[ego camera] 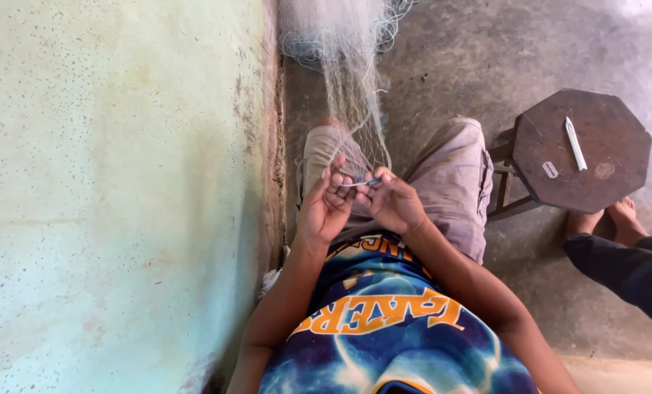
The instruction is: A person uses a netting needle to weave and repair the mesh of a large fishing net while seated on a stool.
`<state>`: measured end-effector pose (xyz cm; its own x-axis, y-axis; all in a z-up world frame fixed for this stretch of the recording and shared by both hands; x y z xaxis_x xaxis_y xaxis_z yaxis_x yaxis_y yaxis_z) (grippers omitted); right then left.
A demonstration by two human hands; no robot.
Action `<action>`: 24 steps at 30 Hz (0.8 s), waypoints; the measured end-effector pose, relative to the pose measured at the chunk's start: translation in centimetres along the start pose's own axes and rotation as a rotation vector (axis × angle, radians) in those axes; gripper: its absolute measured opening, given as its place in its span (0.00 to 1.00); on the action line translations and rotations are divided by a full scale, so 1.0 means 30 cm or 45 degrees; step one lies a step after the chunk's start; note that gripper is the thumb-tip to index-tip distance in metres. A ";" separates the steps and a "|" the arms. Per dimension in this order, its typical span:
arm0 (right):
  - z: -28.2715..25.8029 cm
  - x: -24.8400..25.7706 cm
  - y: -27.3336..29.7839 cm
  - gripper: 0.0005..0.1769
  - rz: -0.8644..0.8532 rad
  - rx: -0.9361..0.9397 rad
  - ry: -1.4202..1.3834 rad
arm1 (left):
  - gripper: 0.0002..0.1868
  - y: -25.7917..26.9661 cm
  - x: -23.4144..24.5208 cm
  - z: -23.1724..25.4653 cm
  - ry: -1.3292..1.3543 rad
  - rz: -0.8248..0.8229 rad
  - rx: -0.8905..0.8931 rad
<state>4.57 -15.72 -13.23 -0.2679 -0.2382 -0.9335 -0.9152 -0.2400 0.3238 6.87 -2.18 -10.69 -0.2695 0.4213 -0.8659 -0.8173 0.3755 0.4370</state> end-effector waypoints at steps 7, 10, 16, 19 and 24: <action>-0.367 -0.152 -0.078 0.10 -0.146 0.307 -0.115 | 0.14 0.133 -0.092 0.221 -0.229 -0.434 -0.549; -0.563 -0.157 -0.048 0.11 -0.088 0.503 -0.132 | 0.14 0.175 -0.092 0.345 -0.111 -0.458 -0.700; -0.667 -0.143 0.120 0.14 0.009 0.867 -0.193 | 0.11 0.081 0.079 0.400 0.088 -0.125 -0.568; -0.688 0.052 0.107 0.13 0.327 0.840 -0.114 | 0.12 0.034 0.119 0.394 0.217 0.063 -0.507; -0.716 0.213 0.083 0.19 0.575 0.834 -0.348 | 0.07 0.060 0.079 0.473 0.276 -0.039 -0.622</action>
<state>7.04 -38.06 -15.09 -0.6368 0.0765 -0.7673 -0.6696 0.4385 0.5994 11.98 11.21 -8.52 -0.2984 0.2165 -0.9296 -0.9544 -0.0646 0.2913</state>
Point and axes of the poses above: each hand's wrist, its own y-axis away from the middle knuckle, its own x-axis out of the back of the hand, z = x × y, the point moved 6 cm from there along -y, towards the middle knuckle, and after that the axes turned 12 degrees about z, right-handed, at the moved point
